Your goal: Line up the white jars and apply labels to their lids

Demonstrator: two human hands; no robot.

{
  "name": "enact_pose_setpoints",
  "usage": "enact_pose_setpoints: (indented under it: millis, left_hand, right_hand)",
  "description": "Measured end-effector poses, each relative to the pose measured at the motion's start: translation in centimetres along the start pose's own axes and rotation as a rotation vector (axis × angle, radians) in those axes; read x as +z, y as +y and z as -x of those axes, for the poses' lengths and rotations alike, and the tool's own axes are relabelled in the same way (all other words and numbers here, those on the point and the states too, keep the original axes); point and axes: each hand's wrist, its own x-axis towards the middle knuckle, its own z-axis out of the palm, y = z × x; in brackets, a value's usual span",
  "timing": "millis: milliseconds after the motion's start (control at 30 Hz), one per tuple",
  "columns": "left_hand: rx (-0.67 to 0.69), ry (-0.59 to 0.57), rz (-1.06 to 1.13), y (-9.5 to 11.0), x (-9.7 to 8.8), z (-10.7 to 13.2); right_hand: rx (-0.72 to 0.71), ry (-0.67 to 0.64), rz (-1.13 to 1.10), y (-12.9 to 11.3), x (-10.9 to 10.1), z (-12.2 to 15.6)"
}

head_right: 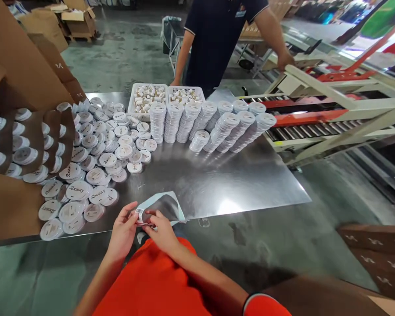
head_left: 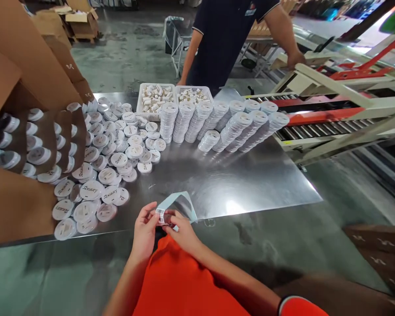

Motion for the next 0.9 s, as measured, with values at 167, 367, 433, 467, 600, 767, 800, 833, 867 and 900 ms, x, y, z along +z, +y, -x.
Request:
enact_pose_setpoints:
  millis: [167,367,433,467,600,767,800,833,867,900]
  left_hand:
    - [0.116,0.125,-0.081,0.4,0.1,0.2]
    - [0.142,0.174,-0.191,1.1,-0.1,0.9]
    - [0.137,0.19,-0.199,1.0,-0.4,1.0]
    - [0.13,0.191,-0.195,0.9,-0.6,1.0]
    - [0.04,0.118,-0.139,0.3,-2.2,0.9]
    - [0.05,0.103,-0.145,-1.1,-3.3,0.8]
    - [0.06,0.139,-0.139,-1.3,-3.2,0.7]
    - [0.068,0.189,-0.121,-1.4,-3.2,0.6]
    - [0.074,0.242,-0.094,-1.5,-3.4,0.4]
    - [0.086,0.3,-0.057,-1.4,-3.8,0.2]
  right_hand:
    - [-0.098,0.238,0.211,-2.2,-2.4,0.2]
    - [-0.242,0.155,0.184,-3.7,-2.8,-2.3]
    - [-0.161,0.039,0.116,-3.8,-1.8,-2.7]
    - [-0.111,0.007,0.071,-3.9,-1.3,-2.8]
    - [-0.054,-0.048,-0.041,-3.8,0.0,-2.4]
    - [-0.078,-0.087,0.115,-2.9,0.5,-2.7]
    - [-0.082,-0.092,0.149,-2.7,0.7,-2.9]
    - [-0.094,-0.106,0.175,-2.6,0.9,-3.1]
    - [-0.113,-0.13,0.19,-2.5,1.0,-3.5]
    - [-0.135,-0.158,0.198,-2.4,1.1,-3.9]
